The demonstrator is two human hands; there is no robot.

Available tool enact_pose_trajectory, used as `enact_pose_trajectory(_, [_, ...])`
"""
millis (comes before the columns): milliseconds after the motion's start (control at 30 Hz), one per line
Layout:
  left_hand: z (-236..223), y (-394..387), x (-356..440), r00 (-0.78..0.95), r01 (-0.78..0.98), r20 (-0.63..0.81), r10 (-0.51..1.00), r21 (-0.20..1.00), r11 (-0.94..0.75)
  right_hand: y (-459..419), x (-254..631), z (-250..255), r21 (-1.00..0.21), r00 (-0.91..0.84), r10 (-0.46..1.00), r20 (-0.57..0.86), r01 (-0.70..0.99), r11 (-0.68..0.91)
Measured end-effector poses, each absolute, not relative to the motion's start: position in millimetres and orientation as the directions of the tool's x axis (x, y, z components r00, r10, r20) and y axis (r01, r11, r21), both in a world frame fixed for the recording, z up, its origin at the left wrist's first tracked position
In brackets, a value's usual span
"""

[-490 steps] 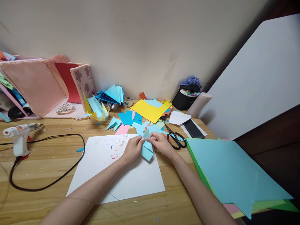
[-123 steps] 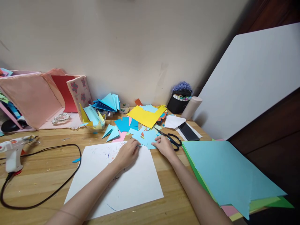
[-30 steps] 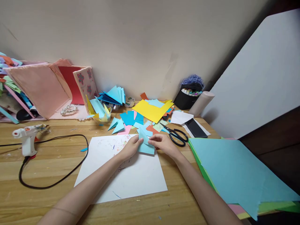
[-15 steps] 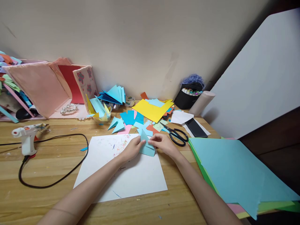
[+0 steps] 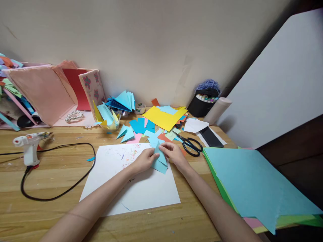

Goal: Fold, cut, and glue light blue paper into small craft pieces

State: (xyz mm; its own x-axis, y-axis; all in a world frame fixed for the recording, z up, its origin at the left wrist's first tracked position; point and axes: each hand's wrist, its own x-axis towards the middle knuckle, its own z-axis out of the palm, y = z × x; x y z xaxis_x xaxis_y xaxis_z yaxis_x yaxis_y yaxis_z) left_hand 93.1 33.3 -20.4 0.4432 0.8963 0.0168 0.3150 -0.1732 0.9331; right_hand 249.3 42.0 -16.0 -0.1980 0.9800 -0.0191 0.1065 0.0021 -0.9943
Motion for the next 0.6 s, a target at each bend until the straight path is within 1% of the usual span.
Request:
enact_pose_trajectory(133, [-19.9, 33.0, 93.4, 0.464, 0.360, 0.009, 0.886, 0.911, -0.198, 41.1, 245.9, -16.0, -0.999, -0.134, 0.991, -0.006, 0.047, 0.001])
enact_pose_trajectory(233, [-17.9, 31.9, 93.8, 0.459, 0.365, -0.007, 0.888, 0.913, -0.182, 42.2, 243.9, -18.1, -0.999, -0.145, 0.989, -0.029, 0.032, -0.025])
enact_pose_trajectory(400, [-16.8, 29.5, 96.6, 0.449, 0.385, -0.023, 0.893, 0.907, -0.170, 44.0, 242.1, -20.7, -0.998, -0.079, 0.996, 0.050, 0.042, 0.054])
enact_pose_trajectory(600, [-17.0, 28.5, 97.8, 0.454, 0.385, -0.027, 0.891, 0.907, -0.169, 43.3, 241.6, -19.8, -0.998, -0.086, 0.995, 0.054, 0.010, 0.055])
